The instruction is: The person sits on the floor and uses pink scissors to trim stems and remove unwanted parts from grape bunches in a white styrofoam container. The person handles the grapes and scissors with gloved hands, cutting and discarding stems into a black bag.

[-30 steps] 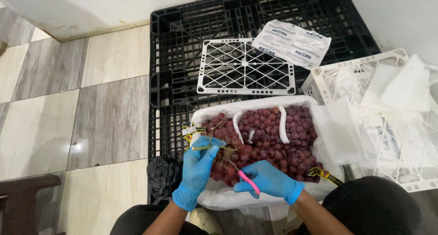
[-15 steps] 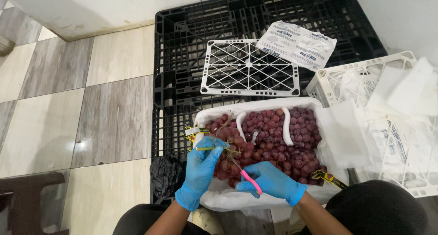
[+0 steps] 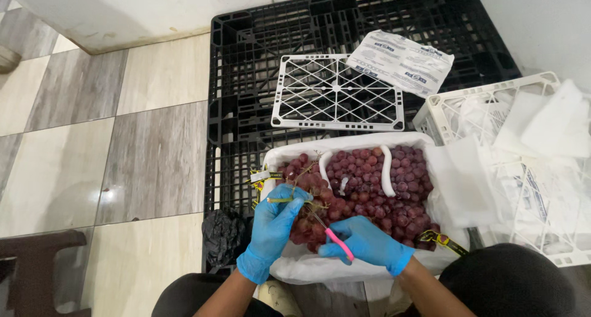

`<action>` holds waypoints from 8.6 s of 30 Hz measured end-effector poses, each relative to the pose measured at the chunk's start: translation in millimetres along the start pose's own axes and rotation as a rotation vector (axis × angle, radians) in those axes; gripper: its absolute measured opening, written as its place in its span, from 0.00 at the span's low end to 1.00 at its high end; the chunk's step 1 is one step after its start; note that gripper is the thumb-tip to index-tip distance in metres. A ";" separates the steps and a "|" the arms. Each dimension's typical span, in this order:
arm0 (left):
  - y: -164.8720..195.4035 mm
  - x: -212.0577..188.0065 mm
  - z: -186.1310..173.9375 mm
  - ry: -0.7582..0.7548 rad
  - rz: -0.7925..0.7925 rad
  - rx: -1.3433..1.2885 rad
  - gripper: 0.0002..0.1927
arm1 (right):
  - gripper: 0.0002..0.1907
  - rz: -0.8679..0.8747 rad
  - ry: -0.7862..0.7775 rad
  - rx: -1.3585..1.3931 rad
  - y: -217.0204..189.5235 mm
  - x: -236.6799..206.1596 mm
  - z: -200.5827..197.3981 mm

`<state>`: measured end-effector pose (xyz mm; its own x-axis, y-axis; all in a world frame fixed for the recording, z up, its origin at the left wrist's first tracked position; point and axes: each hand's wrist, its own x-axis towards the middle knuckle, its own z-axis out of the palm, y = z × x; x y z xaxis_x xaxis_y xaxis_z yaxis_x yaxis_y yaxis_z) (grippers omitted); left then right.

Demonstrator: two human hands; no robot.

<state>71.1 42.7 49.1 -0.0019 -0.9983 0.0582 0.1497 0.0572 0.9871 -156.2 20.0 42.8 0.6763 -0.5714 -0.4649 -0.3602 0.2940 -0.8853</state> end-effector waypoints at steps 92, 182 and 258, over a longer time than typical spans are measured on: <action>-30.0 9.9 5.3 0.297 -0.017 -0.001 0.05 | 0.21 -0.391 0.518 -1.014 28.5 23.5 6.1; -12.9 6.9 -21.5 0.230 -0.011 -0.010 0.10 | 0.30 0.070 0.127 -0.221 -33.3 11.6 -24.3; -13.4 2.6 -23.5 -0.023 -0.086 0.067 0.13 | 0.30 -0.014 0.184 -0.185 0.8 0.1 -22.0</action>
<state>92.4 39.1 32.5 -0.0346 -0.9991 -0.0249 0.0811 -0.0276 0.9963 -170.6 3.3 42.3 0.5596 -0.7093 -0.4286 -0.4744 0.1498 -0.8675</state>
